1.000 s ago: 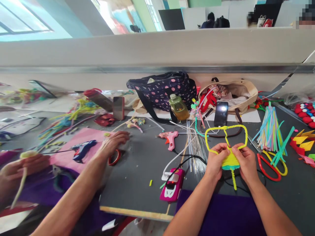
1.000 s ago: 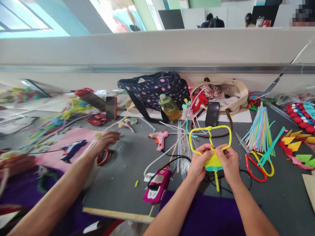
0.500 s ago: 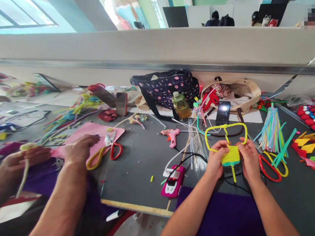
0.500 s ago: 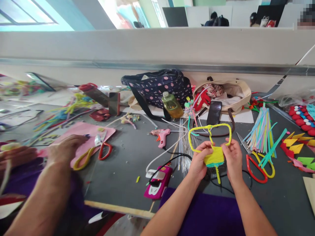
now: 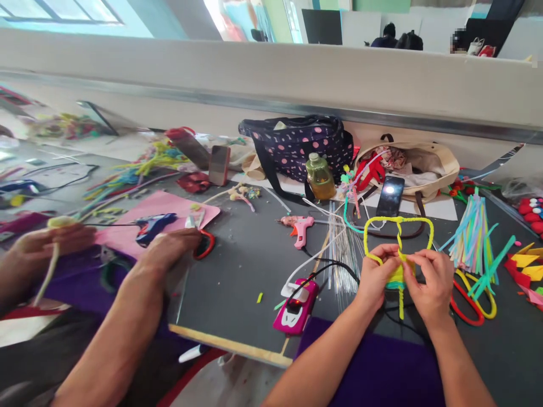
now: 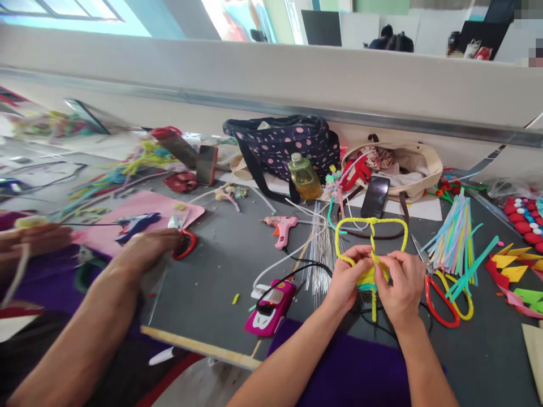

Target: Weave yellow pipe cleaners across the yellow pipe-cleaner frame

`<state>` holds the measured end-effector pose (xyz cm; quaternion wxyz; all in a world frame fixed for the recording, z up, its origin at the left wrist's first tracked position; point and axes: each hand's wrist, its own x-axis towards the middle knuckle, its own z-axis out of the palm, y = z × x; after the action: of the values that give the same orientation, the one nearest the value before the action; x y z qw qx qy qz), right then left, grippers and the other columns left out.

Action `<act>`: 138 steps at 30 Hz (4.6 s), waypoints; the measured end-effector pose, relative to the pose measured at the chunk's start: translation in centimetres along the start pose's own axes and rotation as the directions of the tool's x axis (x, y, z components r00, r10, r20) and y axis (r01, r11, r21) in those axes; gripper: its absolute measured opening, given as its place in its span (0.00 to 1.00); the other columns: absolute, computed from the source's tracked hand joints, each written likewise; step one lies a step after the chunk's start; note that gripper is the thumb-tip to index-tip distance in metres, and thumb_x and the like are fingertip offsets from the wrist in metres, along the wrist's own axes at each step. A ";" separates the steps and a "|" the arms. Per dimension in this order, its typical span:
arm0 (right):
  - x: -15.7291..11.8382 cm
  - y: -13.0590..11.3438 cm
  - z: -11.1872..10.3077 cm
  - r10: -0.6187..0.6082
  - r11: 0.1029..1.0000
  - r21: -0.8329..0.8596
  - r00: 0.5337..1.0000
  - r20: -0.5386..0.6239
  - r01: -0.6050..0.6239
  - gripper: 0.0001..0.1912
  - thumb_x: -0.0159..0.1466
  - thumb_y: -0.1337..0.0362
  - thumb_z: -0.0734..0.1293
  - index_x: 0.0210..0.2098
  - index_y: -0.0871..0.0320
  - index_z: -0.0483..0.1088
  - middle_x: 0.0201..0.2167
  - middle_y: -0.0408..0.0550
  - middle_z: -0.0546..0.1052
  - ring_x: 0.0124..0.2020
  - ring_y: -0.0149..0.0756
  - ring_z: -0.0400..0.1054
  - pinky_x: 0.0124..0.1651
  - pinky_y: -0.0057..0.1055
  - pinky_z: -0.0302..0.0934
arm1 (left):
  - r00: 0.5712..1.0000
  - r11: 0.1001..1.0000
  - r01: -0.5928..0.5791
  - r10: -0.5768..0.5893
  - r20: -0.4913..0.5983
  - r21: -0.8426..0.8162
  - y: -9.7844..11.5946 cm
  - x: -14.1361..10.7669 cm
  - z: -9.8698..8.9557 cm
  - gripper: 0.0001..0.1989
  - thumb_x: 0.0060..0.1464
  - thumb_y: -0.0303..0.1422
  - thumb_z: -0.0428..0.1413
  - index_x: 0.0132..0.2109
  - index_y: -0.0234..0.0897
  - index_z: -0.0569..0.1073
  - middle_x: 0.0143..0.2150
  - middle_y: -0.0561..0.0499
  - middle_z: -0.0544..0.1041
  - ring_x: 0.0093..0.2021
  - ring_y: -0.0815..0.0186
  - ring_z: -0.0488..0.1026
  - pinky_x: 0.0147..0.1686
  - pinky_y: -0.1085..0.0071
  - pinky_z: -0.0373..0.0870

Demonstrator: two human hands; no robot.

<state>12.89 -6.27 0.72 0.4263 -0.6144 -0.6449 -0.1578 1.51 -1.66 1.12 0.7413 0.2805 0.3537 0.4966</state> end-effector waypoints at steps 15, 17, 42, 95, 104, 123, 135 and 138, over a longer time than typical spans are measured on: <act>0.1 0.5 -0.4 -0.053 0.998 -0.035 0.999 0.004 0.053 0.07 0.60 0.68 0.70 0.38 0.54 0.74 0.34 0.47 0.76 0.37 0.39 0.68 0.43 0.38 0.57 | 1.000 0.997 0.018 -0.020 0.020 0.077 0.2 -0.2 0.1 0.11 0.37 0.27 0.63 0.34 0.33 0.77 0.29 0.51 0.74 0.27 0.73 0.67 0.29 0.76 0.62; 0.1 0.6 -0.4 -0.032 0.999 -0.012 0.999 0.011 0.032 0.06 0.60 0.68 0.69 0.37 0.54 0.74 0.34 0.47 0.75 0.37 0.39 0.68 0.43 0.38 0.58 | 0.999 0.996 0.005 -0.008 0.031 0.088 0.2 -0.3 0.1 0.11 0.37 0.26 0.62 0.34 0.33 0.78 0.28 0.52 0.74 0.26 0.73 0.66 0.29 0.76 0.61; -0.6 0.2 0.8 0.580 0.250 0.635 0.639 0.505 -0.730 0.13 0.54 0.56 0.73 0.34 0.57 0.73 0.29 0.44 0.76 0.29 0.33 0.69 0.32 0.28 0.64 | 0.990 0.989 0.115 -0.107 0.090 -0.094 0.9 0.2 -0.1 0.15 0.32 0.26 0.65 0.34 0.33 0.78 0.27 0.53 0.73 0.25 0.73 0.67 0.29 0.76 0.62; -1.0 0.3 0.5 0.455 0.398 0.668 0.767 0.452 -0.629 0.10 0.57 0.59 0.70 0.37 0.56 0.73 0.32 0.46 0.77 0.29 0.35 0.70 0.31 0.29 0.65 | 0.966 0.960 0.249 -0.238 0.097 -0.124 1.3 -0.1 0.2 0.15 0.30 0.27 0.66 0.30 0.35 0.72 0.26 0.54 0.73 0.23 0.71 0.68 0.27 0.74 0.63; -1.0 0.5 0.4 0.446 0.408 0.656 0.765 0.464 -0.635 0.09 0.59 0.60 0.69 0.37 0.56 0.76 0.34 0.48 0.79 0.33 0.37 0.73 0.33 0.30 0.67 | 0.983 0.978 0.163 -0.150 0.105 -0.129 1.4 -0.3 0.2 0.12 0.30 0.24 0.61 0.29 0.35 0.72 0.26 0.55 0.71 0.23 0.73 0.66 0.27 0.75 0.61; 0.1 0.7 0.1 0.368 -0.116 0.638 0.563 0.740 -0.761 0.08 0.51 0.64 0.66 0.31 0.56 0.74 0.28 0.45 0.77 0.28 0.37 0.70 0.30 0.30 0.60 | 0.982 0.997 0.079 -0.080 0.171 0.011 0.9 -0.4 0.1 0.11 0.33 0.25 0.66 0.30 0.33 0.78 0.29 0.54 0.73 0.27 0.72 0.67 0.29 0.75 0.62; 0.5 0.0 0.4 0.473 -0.193 0.668 0.528 0.705 -0.719 0.10 0.52 0.62 0.72 0.34 0.55 0.72 0.30 0.43 0.78 0.31 0.36 0.73 0.34 0.30 0.65 | 0.979 0.987 0.143 -0.131 0.154 -0.071 0.4 0.5 -0.6 0.14 0.35 0.27 0.68 0.35 0.34 0.79 0.30 0.52 0.76 0.28 0.70 0.71 0.33 0.73 0.65; 0.5 0.0 0.4 0.493 -0.203 0.677 0.524 0.695 -0.707 0.12 0.52 0.63 0.73 0.35 0.55 0.71 0.30 0.42 0.78 0.30 0.36 0.73 0.34 0.30 0.65 | 0.975 0.984 0.160 -0.145 0.171 -0.077 0.6 0.5 -0.6 0.15 0.34 0.26 0.67 0.35 0.34 0.79 0.31 0.51 0.76 0.29 0.69 0.72 0.34 0.72 0.66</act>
<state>12.84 -5.63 0.87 0.6599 -0.4476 -0.2419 0.5529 0.87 -0.95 1.07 0.8158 0.2590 0.2889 0.4289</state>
